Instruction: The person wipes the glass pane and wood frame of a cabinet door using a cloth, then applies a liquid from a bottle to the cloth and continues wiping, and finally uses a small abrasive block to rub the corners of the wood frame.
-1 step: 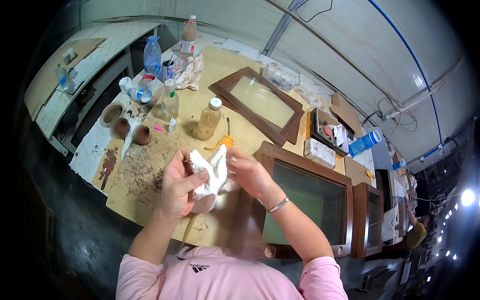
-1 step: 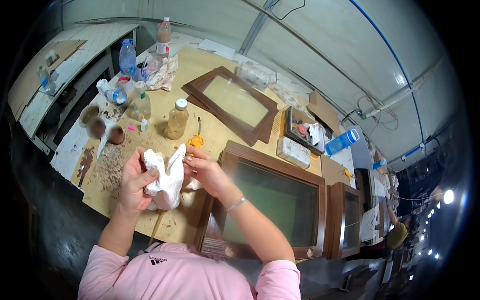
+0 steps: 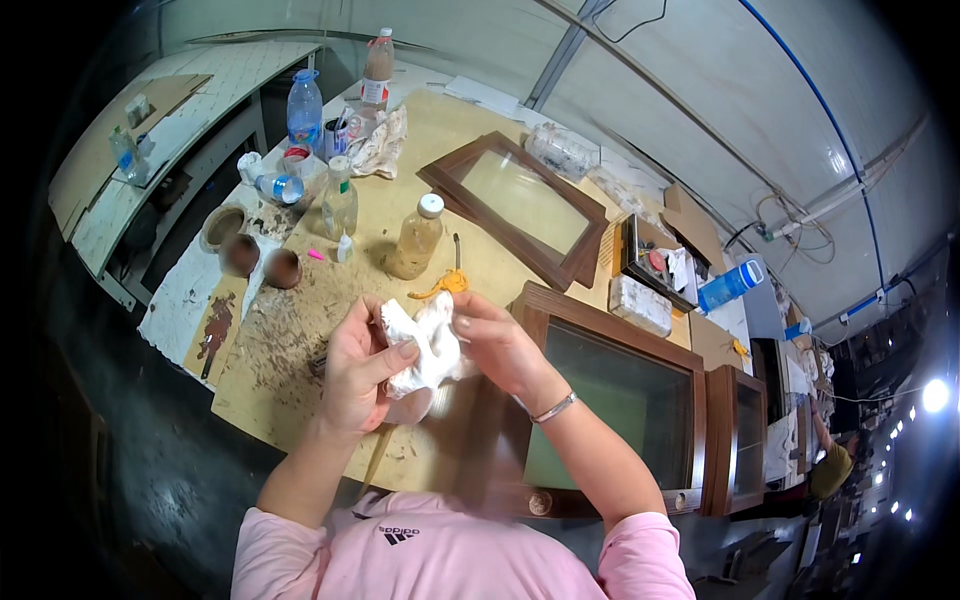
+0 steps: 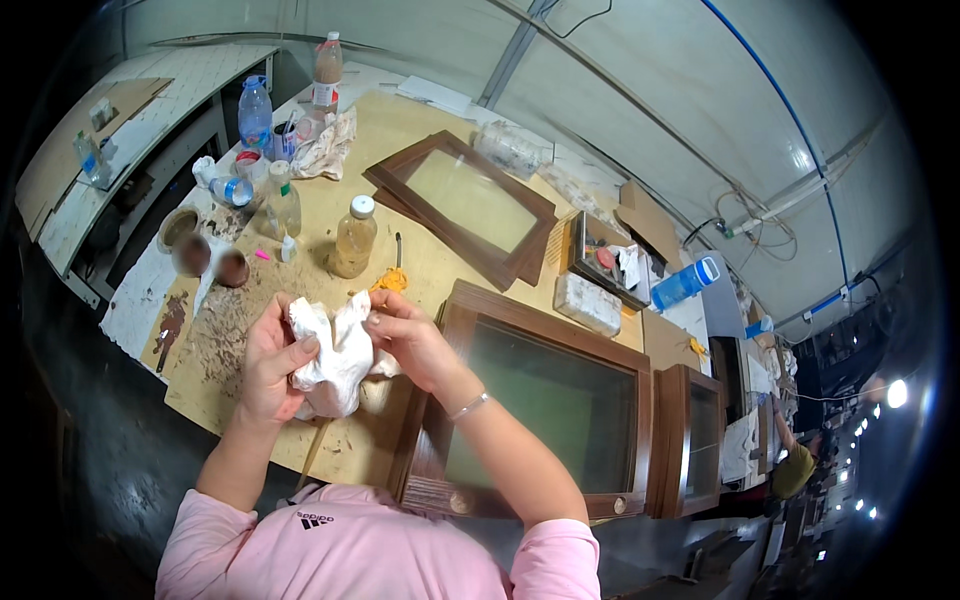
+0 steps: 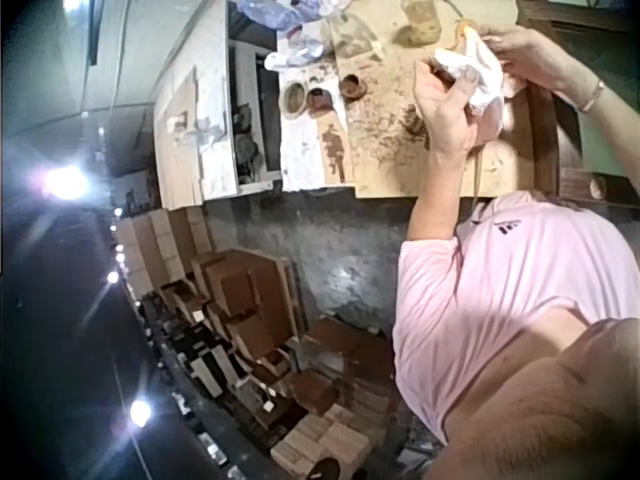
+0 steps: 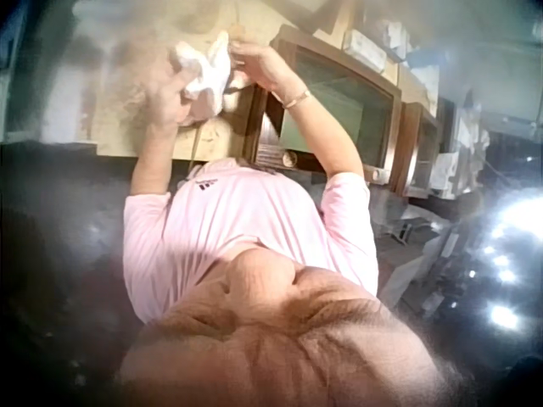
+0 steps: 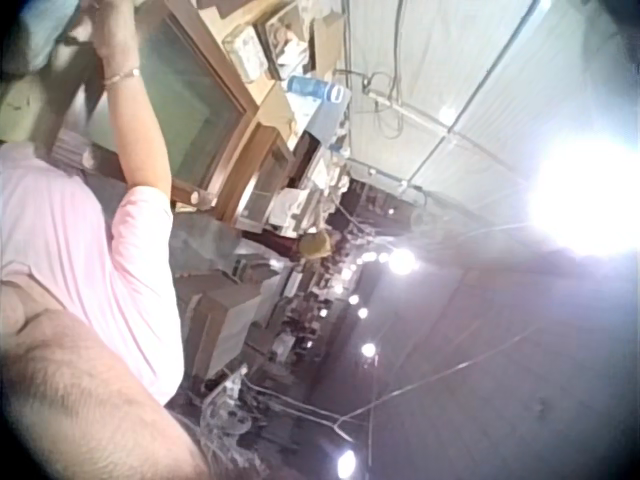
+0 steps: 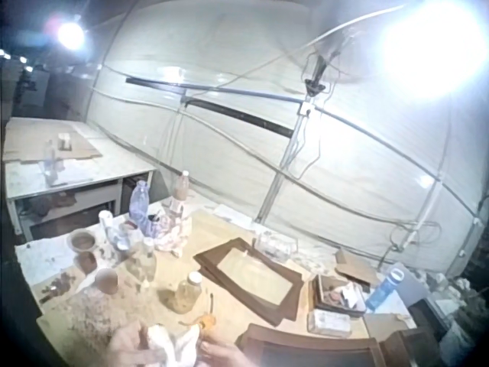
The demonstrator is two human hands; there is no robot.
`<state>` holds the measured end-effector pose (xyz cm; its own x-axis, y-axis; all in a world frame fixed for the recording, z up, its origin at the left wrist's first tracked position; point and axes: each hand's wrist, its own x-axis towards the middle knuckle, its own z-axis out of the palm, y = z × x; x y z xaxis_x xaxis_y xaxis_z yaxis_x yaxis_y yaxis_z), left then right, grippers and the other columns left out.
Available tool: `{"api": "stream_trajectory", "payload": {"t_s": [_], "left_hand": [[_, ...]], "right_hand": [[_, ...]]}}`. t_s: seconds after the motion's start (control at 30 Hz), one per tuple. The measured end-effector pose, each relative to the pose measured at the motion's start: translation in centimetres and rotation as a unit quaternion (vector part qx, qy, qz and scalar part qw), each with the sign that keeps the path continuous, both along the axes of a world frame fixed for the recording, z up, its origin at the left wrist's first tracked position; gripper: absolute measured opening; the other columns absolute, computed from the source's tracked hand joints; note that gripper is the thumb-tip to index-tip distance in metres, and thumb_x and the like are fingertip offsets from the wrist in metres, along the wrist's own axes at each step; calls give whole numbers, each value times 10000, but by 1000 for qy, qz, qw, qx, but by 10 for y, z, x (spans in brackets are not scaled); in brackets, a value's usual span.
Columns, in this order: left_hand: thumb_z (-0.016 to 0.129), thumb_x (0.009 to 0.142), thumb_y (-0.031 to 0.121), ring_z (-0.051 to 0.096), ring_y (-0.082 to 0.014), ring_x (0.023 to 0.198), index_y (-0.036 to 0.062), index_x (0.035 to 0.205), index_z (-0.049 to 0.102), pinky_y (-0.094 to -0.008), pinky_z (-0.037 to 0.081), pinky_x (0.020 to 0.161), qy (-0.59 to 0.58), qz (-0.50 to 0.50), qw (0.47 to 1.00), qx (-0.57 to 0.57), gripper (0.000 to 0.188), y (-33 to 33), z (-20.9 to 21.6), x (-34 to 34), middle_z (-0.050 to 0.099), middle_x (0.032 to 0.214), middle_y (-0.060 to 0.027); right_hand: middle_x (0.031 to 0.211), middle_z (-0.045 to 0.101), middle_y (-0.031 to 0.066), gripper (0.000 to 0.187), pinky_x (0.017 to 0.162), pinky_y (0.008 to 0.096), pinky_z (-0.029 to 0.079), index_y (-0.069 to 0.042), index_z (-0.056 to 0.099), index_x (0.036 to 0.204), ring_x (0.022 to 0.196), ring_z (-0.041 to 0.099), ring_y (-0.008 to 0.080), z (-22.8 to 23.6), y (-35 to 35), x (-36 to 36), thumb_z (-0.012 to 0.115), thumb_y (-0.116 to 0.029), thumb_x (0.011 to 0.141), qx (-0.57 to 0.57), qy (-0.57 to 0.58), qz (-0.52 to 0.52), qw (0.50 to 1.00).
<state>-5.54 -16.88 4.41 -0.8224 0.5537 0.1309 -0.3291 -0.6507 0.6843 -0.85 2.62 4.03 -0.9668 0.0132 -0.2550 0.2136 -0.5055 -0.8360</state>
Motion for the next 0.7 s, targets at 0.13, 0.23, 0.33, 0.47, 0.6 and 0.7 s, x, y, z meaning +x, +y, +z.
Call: {"api": "stream_trajectory", "payload": {"t_s": [0.13,0.23,0.33,0.47,0.6,0.7], "left_hand": [[674,861,-59,633,-113,795,36,1049,461,-241,534,699,10,115,993,-14,299,3,2,-9,626,928,-79],[621,880,-80,618,-117,808,54,1033,445,-244,512,712,17,148,987,-56,270,-7,-15,-25,601,910,-71],[595,884,-89,613,-119,822,66,1029,438,-250,497,734,-5,161,985,-65,264,-1,-22,-37,594,915,-68],[592,890,-77,615,-102,808,27,1136,520,-238,495,728,-39,168,980,-103,277,1,-30,-44,629,897,-66],[658,875,-12,625,-124,822,10,1152,629,-255,509,746,14,100,974,-204,279,-9,-55,-54,646,911,-70],[722,828,57,628,-213,919,8,1162,653,-314,503,836,312,224,829,-407,345,-13,-58,-54,644,1025,-108]], "right_hand": [[837,621,-8,163,680,224,473,-89,535,882,712,592,85,-20,15,-10,638,38,878,62,42,-18,997],[825,626,17,106,642,240,489,-66,557,925,664,602,97,-14,24,-7,613,23,908,99,27,-67,992],[852,641,35,94,648,249,504,-46,599,999,680,617,107,5,24,-12,602,11,924,130,3,-92,987],[869,640,26,286,674,298,510,3,665,1134,726,622,135,11,30,-6,727,-125,886,296,42,9,954],[1012,666,32,259,739,267,491,54,723,962,782,576,110,19,36,-4,776,-150,811,692,45,105,713],[1114,672,69,164,768,293,494,64,708,866,864,606,119,7,48,-2,699,-94,822,545,117,80,827]]}}
